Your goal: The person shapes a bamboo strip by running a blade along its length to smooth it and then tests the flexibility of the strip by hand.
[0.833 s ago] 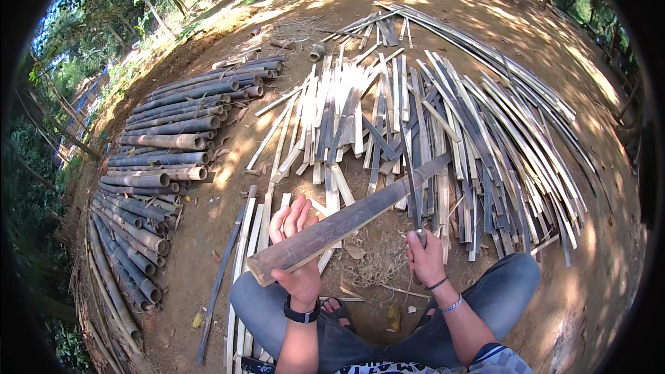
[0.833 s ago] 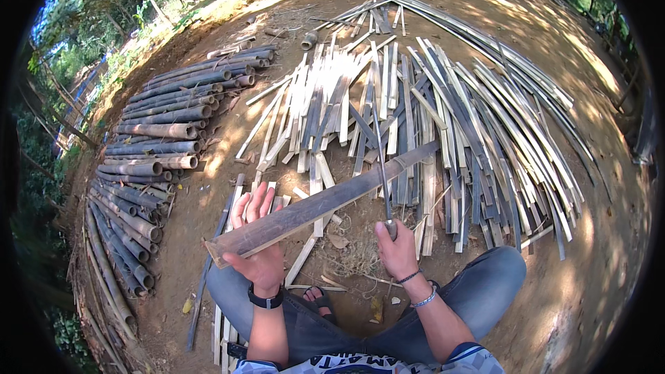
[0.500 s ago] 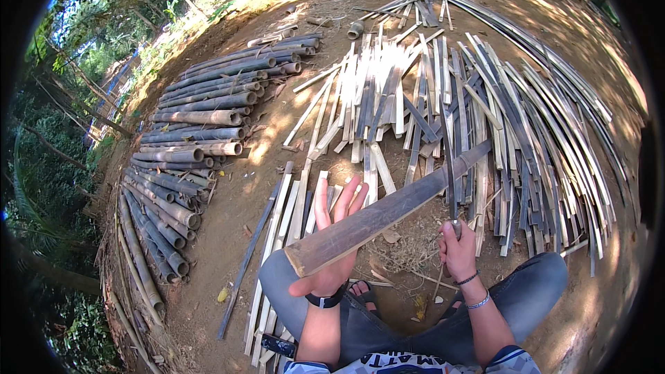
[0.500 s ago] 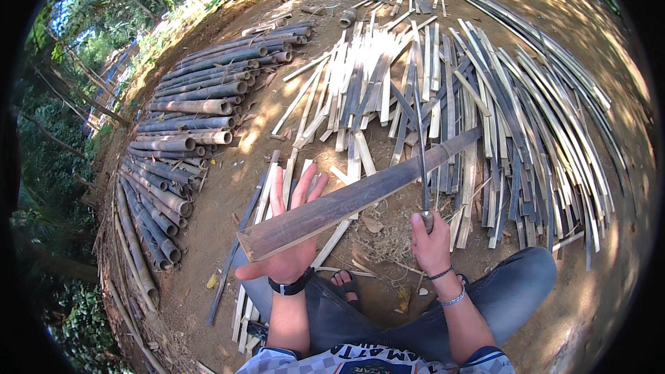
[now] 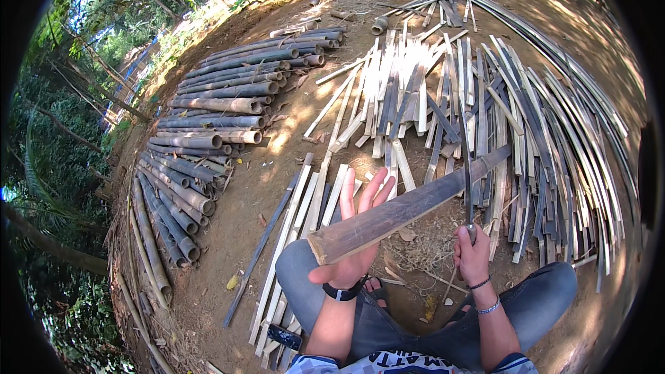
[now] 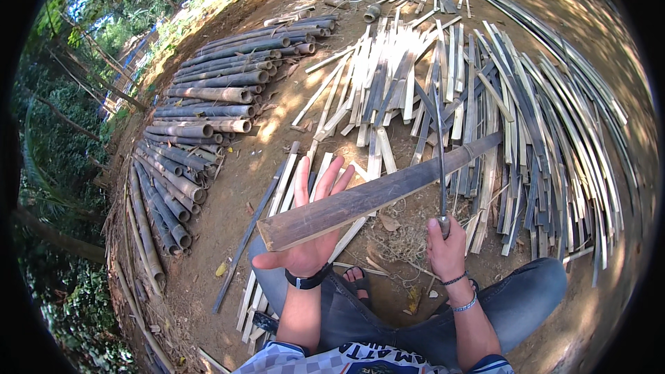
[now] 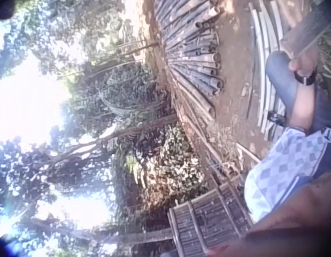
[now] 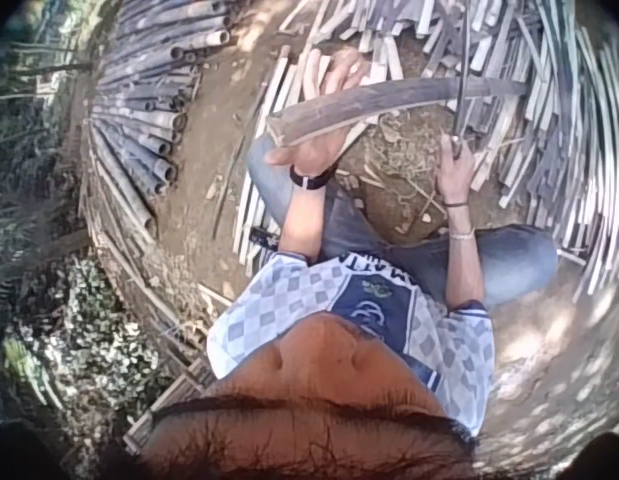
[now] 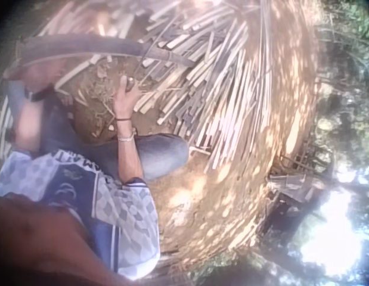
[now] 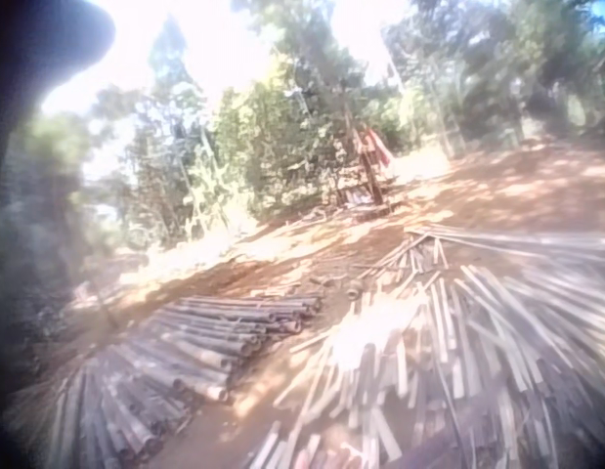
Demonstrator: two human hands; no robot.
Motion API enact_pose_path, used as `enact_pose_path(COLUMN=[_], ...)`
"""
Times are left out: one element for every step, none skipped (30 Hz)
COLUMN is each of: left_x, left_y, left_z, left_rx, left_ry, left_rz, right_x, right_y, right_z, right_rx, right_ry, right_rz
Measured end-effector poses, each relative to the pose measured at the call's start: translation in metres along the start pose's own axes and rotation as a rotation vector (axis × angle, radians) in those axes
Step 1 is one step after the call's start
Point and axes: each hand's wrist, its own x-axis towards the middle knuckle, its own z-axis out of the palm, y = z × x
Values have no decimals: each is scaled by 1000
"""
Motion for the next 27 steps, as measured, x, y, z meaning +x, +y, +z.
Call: enact_pose_path(left_x=[0, 0, 0, 1, 1, 1, 1, 1, 1, 2, 2, 1, 1, 1, 1, 1, 0, 0, 0, -1, -1, -1, -2, -2, -3, -4, -4], left_y=[0, 0, 0, 0, 0, 0, -1, -1, 0, 1, 2, 2, 1, 1, 0, 0, -1, -3, -5, -6, -7, -7, -7, -7, -7, -6, -6], left_z=[0, 0, 0, 0, 0, 0, 0, 0, 0, 0, 0, 0, 0, 0, 0, -1, -1, -1, -1, -1, 1, 2, 3, 4, 6, 8, 7], left_rx=[0, -1, -1, -1, -1, 0, 2, 3, 6, 10, 14, 21, 28, 35, 36, 36, 37, -1, -39, -77, -113, -150, -187, -231, -277, -323, -277], left_ry=[0, -1, -5, -9, -13, -17, -20, -23, -23, -22, -20, -21, -22, -22, -30, -39, -47, -54, -61, -69, -81, -94, -108, -95, -84, -74, -114], left_rz=[-1, -2, -5, -7, -9, -11, -13, -15, -17, -20, -22, -20, -18, -16, -6, 3, 12, 19, 25, 32, 42, 52, 61, 57, 52, 46, 59], right_x=[0, 0, 1, 1, 1, 1, 1, 1, 1, 1, 1, 0, 0, 0, 0, 0, 0, 0, 0, -1, -2, -3, -5, -6, -8, -12, -16], right_y=[0, 1, 2, 2, 2, 3, 3, 3, 2, 2, 1, 0, 0, 0, 0, 1, 2, 3, 4, 4, 3, 2, 4, 6, 6, 4, 1], right_z=[0, 0, -1, -2, -2, -2, -2, -2, -1, -1, 0, 1, 1, 2, 2, 2, 2, 2, 2, 3, 3, 3, 4, 4, 3, 3, 5], right_rx=[-4, -7, -11, -15, -13, -11, -10, -7, -1, 4, -1, -7, -13, -13, -15, -17, -16, -18, -20, -38, -61, -84, -95, -113, -130, -174, -221], right_ry=[-4, -7, -9, -12, -6, -1, 3, 6, 4, 3, 2, 3, 4, 2, 0, -2, -1, 0, 0, -1, -6, -10, -23, -36, -47, -64, -82], right_rz=[-2, -6, -11, -17, -16, -14, -13, -8, -4, 1, 3, 4, 5, 4, 2, 1, -3, -10, -16, -21, -31, -41, -63, -92, -120, -185, -253])
